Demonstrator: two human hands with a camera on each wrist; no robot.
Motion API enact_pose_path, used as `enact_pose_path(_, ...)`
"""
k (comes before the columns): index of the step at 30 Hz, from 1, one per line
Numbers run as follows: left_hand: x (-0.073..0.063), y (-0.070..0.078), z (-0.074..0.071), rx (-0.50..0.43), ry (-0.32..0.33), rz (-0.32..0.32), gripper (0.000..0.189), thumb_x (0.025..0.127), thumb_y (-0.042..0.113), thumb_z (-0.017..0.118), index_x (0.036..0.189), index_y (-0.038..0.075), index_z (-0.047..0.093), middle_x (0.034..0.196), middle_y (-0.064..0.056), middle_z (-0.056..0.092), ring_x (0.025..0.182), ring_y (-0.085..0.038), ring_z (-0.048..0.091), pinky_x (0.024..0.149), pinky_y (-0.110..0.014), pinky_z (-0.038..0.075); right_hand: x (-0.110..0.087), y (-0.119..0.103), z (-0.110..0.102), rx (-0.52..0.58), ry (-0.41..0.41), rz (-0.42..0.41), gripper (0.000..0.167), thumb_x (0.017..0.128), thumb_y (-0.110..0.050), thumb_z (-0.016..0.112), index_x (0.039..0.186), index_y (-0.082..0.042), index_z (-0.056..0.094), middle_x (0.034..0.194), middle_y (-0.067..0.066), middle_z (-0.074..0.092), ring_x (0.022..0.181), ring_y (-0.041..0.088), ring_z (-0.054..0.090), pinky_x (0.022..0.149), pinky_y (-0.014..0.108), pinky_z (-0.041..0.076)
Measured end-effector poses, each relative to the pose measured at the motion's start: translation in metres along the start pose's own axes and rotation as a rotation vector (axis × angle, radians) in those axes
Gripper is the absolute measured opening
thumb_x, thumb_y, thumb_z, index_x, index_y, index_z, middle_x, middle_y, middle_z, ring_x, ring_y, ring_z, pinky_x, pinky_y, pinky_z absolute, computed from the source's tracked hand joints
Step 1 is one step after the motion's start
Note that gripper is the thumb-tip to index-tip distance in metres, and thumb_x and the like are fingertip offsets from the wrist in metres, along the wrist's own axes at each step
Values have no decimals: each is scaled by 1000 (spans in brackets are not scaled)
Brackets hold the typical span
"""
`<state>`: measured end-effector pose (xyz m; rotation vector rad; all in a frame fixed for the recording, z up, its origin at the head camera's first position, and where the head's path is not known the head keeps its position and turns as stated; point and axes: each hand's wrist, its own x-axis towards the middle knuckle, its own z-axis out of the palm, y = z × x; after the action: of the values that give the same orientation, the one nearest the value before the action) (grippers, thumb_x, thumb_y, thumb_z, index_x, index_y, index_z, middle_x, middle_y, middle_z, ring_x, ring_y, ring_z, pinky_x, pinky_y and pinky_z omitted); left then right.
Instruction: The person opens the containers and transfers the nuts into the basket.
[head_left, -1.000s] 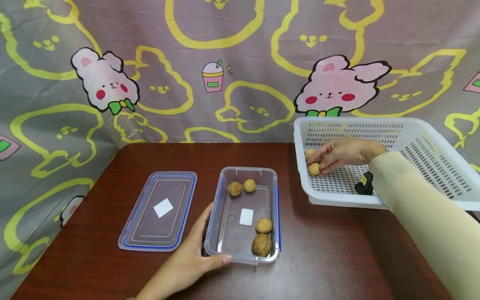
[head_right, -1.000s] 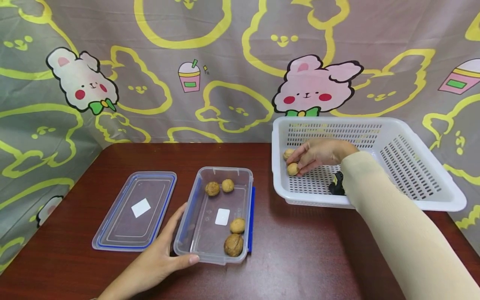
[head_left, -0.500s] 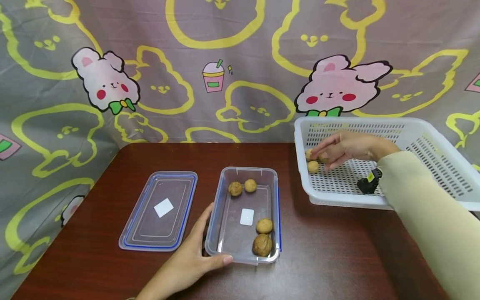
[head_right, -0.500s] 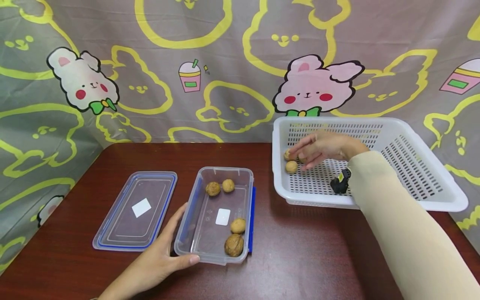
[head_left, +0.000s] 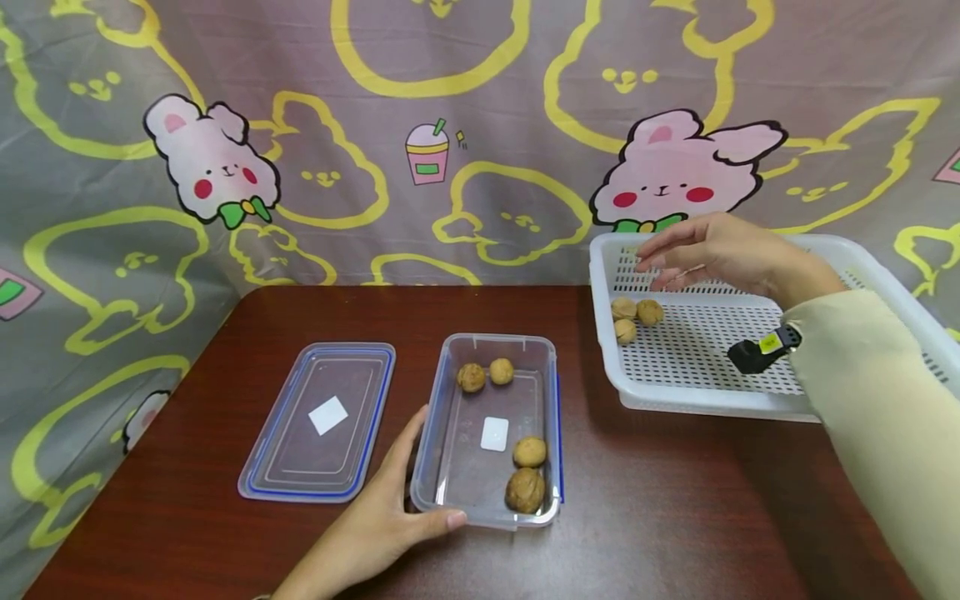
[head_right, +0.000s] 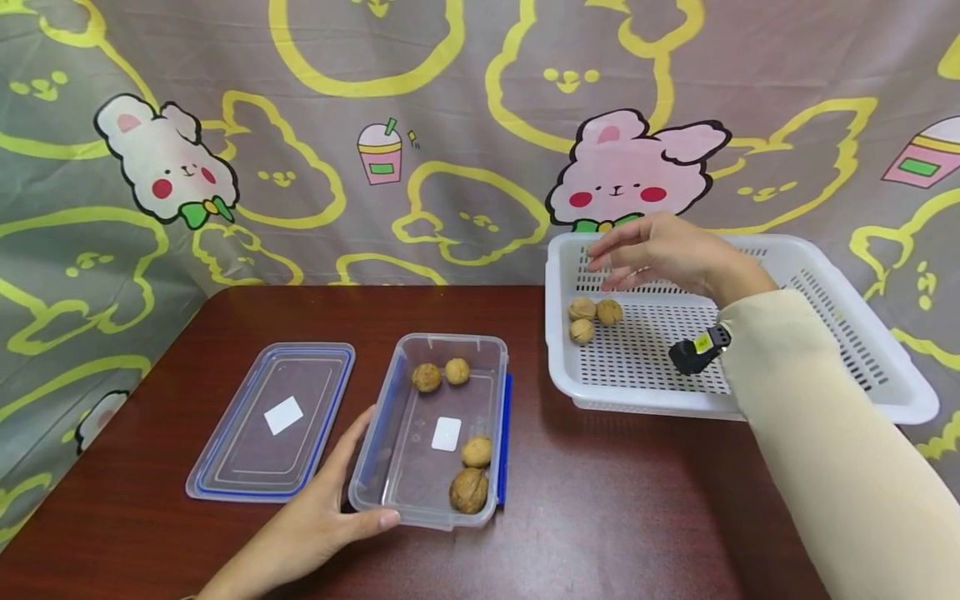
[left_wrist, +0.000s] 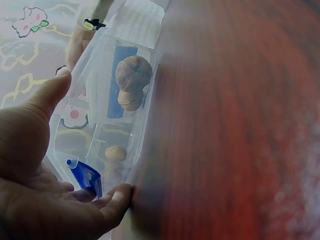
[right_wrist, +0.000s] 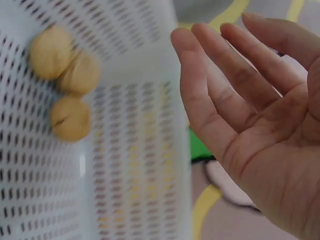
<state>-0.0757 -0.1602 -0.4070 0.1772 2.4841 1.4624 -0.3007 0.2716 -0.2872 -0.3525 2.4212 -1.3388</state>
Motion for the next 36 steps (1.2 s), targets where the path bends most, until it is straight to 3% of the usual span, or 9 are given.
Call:
enact_pose_path(5, 0, -1, 0, -1, 1, 10, 122, 80, 41, 91, 169, 30, 8, 174, -11, 18, 151, -37, 35, 118, -61, 32, -13, -30, 15, -44, 14, -66, 39, 102, -27, 70, 136, -8, 67, 121, -5, 77, 104, 23, 76, 87, 32, 61)
enact_pose_path(10, 0, -2, 0, -3, 2, 14, 122, 80, 41, 91, 169, 30, 9, 174, -11, 18, 150, -37, 36, 117, -61, 33, -21, -52, 39, -13, -18, -133, 41, 101, -19, 70, 137, -1, 64, 125, 6, 75, 103, 22, 76, 85, 34, 62)
enact_pose_path(18, 1, -3, 0, -8, 5, 11, 122, 80, 40, 92, 169, 31, 9, 174, -11, 20, 149, -35, 39, 117, -59, 34, -29, -75, 83, 43, 0, -136, 34, 99, -17, 72, 129, -1, 68, 120, 10, 75, 101, 21, 75, 85, 36, 63)
enact_pose_path(28, 0, -3, -1, 9, 8, 4, 122, 80, 43, 91, 169, 32, 8, 175, -11, 17, 152, -37, 34, 119, -62, 32, -25, -82, 129, 83, -18, -145, 32, 98, -11, 72, 127, 1, 68, 124, 19, 72, 103, 25, 73, 85, 33, 63)
enact_pose_path(36, 1, -2, 0, 11, -1, 6, 123, 80, 43, 91, 169, 30, 8, 175, -12, 17, 153, -37, 33, 120, -62, 30, -17, -73, 163, 78, -23, -160, 31, 95, -11, 72, 125, -4, 70, 123, 18, 72, 102, 25, 71, 92, 42, 61)
